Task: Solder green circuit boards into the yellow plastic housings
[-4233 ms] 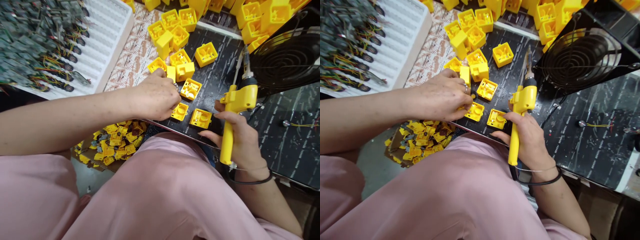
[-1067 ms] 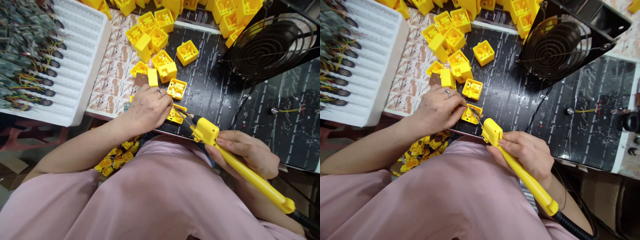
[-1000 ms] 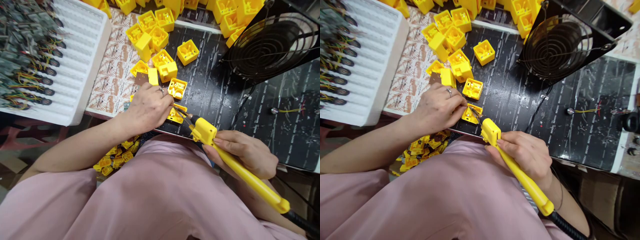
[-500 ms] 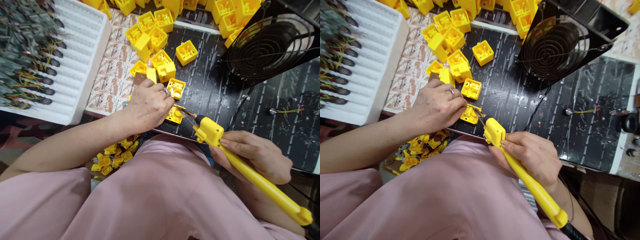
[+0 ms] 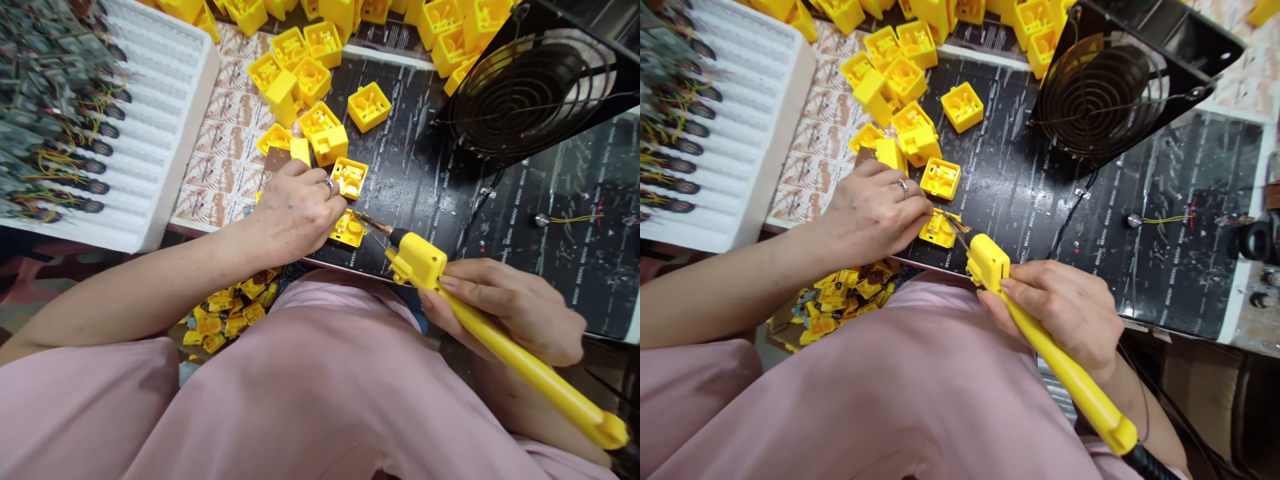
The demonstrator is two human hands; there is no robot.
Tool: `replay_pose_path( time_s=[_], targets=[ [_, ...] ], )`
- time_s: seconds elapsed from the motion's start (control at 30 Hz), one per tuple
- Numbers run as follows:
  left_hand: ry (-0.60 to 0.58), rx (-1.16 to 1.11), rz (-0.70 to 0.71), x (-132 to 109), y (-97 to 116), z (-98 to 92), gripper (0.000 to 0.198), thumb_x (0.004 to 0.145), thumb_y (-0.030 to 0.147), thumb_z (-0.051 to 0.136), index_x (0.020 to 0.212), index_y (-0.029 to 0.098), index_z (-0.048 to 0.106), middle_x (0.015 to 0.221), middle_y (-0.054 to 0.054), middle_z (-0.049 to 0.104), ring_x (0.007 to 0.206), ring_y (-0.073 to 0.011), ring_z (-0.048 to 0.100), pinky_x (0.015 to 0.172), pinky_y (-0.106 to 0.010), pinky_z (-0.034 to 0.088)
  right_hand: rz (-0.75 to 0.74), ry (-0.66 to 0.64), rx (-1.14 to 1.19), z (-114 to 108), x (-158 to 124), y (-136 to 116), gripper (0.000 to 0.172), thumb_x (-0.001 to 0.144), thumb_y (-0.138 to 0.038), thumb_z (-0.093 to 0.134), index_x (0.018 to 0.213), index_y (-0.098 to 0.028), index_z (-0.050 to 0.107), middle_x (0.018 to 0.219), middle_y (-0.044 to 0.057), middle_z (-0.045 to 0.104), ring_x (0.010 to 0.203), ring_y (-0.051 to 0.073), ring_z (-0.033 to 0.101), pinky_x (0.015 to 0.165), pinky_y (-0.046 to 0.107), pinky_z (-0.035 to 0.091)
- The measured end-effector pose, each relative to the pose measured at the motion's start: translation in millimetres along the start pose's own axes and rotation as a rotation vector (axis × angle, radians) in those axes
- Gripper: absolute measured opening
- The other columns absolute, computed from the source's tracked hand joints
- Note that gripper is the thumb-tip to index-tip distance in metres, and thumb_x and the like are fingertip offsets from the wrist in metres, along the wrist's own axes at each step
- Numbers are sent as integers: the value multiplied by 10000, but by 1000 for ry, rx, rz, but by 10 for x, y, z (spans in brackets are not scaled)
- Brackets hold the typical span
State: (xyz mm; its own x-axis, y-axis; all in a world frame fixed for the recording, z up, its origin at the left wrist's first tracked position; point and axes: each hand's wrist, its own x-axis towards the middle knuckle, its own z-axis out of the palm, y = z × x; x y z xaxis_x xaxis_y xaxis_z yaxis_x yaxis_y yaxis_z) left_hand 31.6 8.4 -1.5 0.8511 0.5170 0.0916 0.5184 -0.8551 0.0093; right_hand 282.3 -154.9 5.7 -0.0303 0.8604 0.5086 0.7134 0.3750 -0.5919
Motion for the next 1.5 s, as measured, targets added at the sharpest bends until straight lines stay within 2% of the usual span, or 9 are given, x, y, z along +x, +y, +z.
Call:
replay_pose_path(
  time_s=[0.13,0.33,0.47,0.6,0.83,1.0,1.3,1.4,1.5],
  targets=[
    [42,-30,5,-12,-16,10,329,1086,241,502,807,232,677,779,-64,688,888,-257,687,825,-433,497,-209,62,-35,35,-44,82,109,1003,-287,845,1040,-281,743,837,-4,814,706,166,807,590,221,669],
    [108,132,113,-81,-60,57,348,1124,245,495,882,207,741,869,-84,777,883,-273,713,788,-442,500,-158,47,-92,15,-74,75,547,974,-249,879,1484,-302,687,1086,16,875,816,209,849,707,293,732],
    [186,-34,83,-150,-116,131,331,1148,312,519,1011,240,811,978,-71,818,936,-271,734,876,-458,531,-171,43,-13,14,-77,38,367,958,-177,874,1286,-286,752,915,-13,844,788,198,839,691,272,727],
    [252,-153,44,-162,-173,188,303,1138,320,537,1046,236,813,885,-33,800,869,-236,730,987,-472,537,-200,66,30,38,-74,61,307,909,-122,895,1147,-256,755,845,-24,806,750,185,825,670,255,720],
    [81,-235,-18,-171,-136,109,298,1057,352,559,930,270,816,953,-24,804,1016,-270,722,1183,-581,446,-195,-13,-41,-28,-139,100,486,951,-248,894,1403,-270,714,1001,7,861,791,213,844,693,297,739],
    [82,-185,4,-180,-64,82,282,1015,292,552,863,249,786,920,-35,784,996,-282,708,1159,-610,471,-220,-140,67,-65,-122,41,190,1025,-200,793,1172,-263,690,892,1,812,806,184,839,732,274,733],
    [35,-112,17,-95,-30,49,244,977,258,568,808,233,742,879,-51,767,978,-297,698,1111,-590,491,-388,-134,-34,9,-5,34,256,949,-199,907,1069,-186,681,877,31,817,768,148,809,755,223,701],
    [25,-101,23,-84,-31,47,223,963,262,589,793,227,728,848,-48,751,970,-296,698,1105,-577,493,-367,-170,-44,-37,19,2,220,955,-206,901,1052,-183,705,913,41,828,793,159,819,811,237,707],
    [18,-103,24,-82,-37,47,224,968,257,588,785,223,715,842,-43,749,958,-289,698,1111,-578,490,-285,-188,-26,-129,15,-4,65,1070,-251,757,1116,-233,715,951,20,828,823,162,824,816,259,716]
  ],
)
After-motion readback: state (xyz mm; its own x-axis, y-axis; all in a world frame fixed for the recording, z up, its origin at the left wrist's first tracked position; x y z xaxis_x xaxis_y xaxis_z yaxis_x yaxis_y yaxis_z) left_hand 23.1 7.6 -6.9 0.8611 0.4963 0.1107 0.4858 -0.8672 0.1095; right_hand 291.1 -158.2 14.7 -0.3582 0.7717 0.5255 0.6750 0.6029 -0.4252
